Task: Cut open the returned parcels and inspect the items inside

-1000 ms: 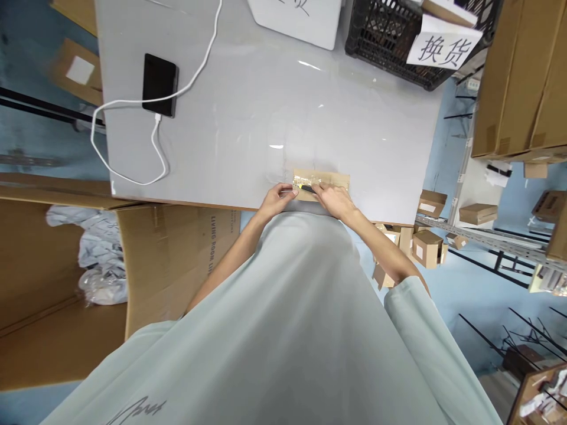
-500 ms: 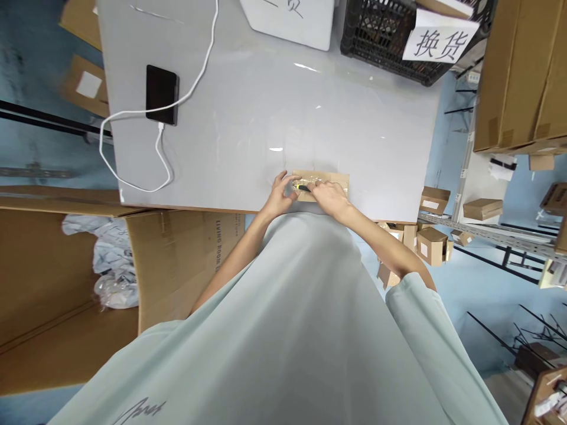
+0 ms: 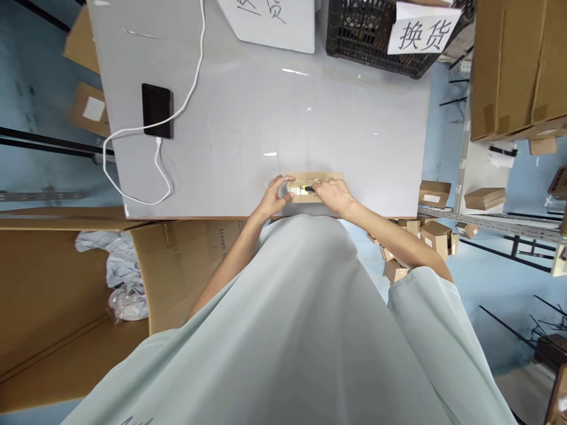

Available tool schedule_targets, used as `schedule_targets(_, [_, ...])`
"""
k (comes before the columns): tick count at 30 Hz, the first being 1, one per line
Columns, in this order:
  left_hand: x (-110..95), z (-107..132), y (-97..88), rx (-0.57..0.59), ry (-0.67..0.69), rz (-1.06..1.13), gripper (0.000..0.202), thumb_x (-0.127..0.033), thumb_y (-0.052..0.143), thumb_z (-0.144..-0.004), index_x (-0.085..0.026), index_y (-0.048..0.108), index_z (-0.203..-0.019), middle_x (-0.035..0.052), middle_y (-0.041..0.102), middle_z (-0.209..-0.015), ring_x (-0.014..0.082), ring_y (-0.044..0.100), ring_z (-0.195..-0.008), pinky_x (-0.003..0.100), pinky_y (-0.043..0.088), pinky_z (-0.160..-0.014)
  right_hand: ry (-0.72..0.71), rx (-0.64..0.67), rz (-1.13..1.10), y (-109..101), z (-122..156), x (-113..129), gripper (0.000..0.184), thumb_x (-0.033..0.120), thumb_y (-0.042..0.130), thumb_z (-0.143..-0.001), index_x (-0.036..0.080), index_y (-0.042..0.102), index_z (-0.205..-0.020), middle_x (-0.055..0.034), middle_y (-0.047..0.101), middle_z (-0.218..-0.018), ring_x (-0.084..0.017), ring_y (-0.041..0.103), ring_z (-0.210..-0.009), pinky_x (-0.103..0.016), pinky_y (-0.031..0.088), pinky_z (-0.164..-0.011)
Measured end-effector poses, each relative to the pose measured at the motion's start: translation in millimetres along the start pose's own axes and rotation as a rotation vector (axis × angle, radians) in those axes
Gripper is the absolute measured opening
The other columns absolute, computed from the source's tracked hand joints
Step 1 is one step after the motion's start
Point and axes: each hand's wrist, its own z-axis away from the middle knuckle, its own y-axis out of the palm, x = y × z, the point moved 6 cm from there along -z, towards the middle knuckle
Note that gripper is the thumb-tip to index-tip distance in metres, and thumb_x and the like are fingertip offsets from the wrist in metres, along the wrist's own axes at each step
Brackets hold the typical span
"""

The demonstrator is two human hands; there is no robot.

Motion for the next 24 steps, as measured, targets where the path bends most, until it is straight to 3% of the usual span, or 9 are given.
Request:
schedule_targets(8, [-6.4,-0.5,-3.5,0.009,0.033,0.036,0.055,-0.030,0.069,-0.088,-0.026,0.070,-0.143,0.0124,0.070,-0.158,0.0346,0.057,-0.159,0.059,0.040,-0.141,0.144,0.045,0.055,15.8,43.5,-66.3,0.056,0.005,0.039,-0.114,0.020,0.066,-0.161,-0.0223,0.080,-0.142,-0.033,0.077,-0.125,-0.039,0.053,-0.090])
schedule_targets(14, [-3.8,-2.1,-1.4,0.001,-0.037,0.085,0.054,-0.029,0.071,-0.086,-0.027,0.070,-0.140,0.0120,0.070,-0.159,0.0352,0.061,-0.155,0.060,0.047,-0.135,0.235,0.013,-0.031,25.1,76.7,-100.1,0.043,0.032,0.044,-0.123,0.024,0.070,-0.156,-0.0175,0.084,-0.134,-0.033,0.078,-0.113,-0.039,0.050,-0.086])
schedule_targets(18, [-1.8,-3.7,1.8,0.011,-0.096,0.125,0.053,-0.029,0.069,-0.086,-0.028,0.069,-0.138,0.0100,0.070,-0.160,0.0331,0.063,-0.152,0.058,0.050,-0.132,0.164,-0.091,-0.172,23.2,78.8,-82.6,0.047,0.041,0.040,-0.125,0.029,0.068,-0.160,-0.0126,0.084,-0.141,-0.031,0.079,-0.115,-0.037,0.052,-0.088])
schedule_targets(24, [-1.0,-4.4,3.2,0.014,-0.151,0.158,0.054,-0.032,0.072,-0.083,-0.029,0.069,-0.137,0.0098,0.071,-0.160,0.0324,0.069,-0.143,0.055,0.057,-0.123,0.016,-0.057,-0.227,19.3,34.2,-24.8,0.044,0.035,0.043,-0.125,0.027,0.068,-0.161,-0.0129,0.081,-0.149,-0.032,0.078,-0.127,-0.040,0.056,-0.098])
